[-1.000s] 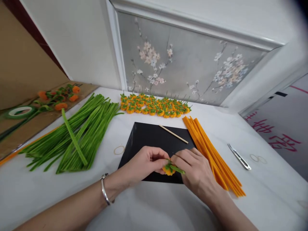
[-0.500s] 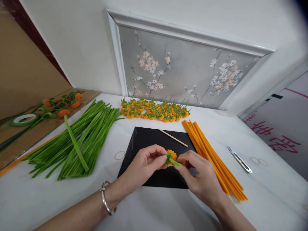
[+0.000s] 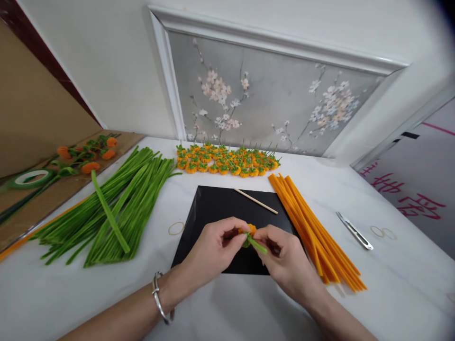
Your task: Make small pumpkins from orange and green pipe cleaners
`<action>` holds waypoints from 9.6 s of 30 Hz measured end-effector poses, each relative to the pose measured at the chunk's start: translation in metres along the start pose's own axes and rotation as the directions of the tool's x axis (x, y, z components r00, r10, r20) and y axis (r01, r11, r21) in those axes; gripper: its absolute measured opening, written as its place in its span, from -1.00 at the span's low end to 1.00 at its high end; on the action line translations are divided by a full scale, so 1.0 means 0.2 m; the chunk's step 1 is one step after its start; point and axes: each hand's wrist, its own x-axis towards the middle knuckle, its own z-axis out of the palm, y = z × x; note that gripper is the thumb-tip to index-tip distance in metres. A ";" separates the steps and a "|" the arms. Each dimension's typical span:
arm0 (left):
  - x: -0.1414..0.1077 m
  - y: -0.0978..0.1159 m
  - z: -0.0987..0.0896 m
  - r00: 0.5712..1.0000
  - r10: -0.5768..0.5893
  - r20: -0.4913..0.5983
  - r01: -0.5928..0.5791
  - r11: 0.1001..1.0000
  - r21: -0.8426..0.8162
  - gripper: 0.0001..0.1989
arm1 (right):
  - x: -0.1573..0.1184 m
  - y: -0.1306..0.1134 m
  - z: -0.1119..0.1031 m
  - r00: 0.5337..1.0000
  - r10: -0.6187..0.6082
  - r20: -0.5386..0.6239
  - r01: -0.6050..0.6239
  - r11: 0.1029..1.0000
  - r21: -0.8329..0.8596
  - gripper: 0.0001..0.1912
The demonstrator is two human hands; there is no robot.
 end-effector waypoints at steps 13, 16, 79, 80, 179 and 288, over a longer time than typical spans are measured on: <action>-0.02 0.04 0.02 0.993 -0.118 -0.024 0.108 0.959 -0.264 -0.96 | 0.01 0.00 0.08 0.964 0.215 -0.155 -0.121 0.878 0.463 -0.81; -0.01 0.03 0.01 0.990 -0.140 -0.019 0.130 0.955 -0.267 -0.95 | 0.02 0.02 0.02 0.988 0.083 -0.127 -0.047 0.963 0.265 -0.84; -0.01 0.10 -0.04 0.920 -0.316 0.230 0.388 0.810 -0.440 -0.90 | 0.02 0.01 -0.18 0.513 -0.791 0.335 0.769 0.250 -0.588 -0.84; -0.02 0.10 -0.04 0.961 -0.230 0.154 0.271 0.897 -0.350 -0.92 | 0.02 0.02 -0.18 0.541 -0.804 0.248 0.754 0.332 -0.567 -0.82; 0.00 -0.02 -0.05 0.956 -0.047 0.290 0.109 0.973 -0.202 -0.84 | 0.03 0.09 -0.07 0.982 -0.181 -0.048 0.176 0.980 -0.096 -0.89; -0.01 -0.01 0.06 0.980 -0.169 -0.103 0.124 0.932 -0.341 -0.68 | 0.02 0.04 0.06 0.989 0.118 -0.092 -0.064 0.888 0.455 -0.73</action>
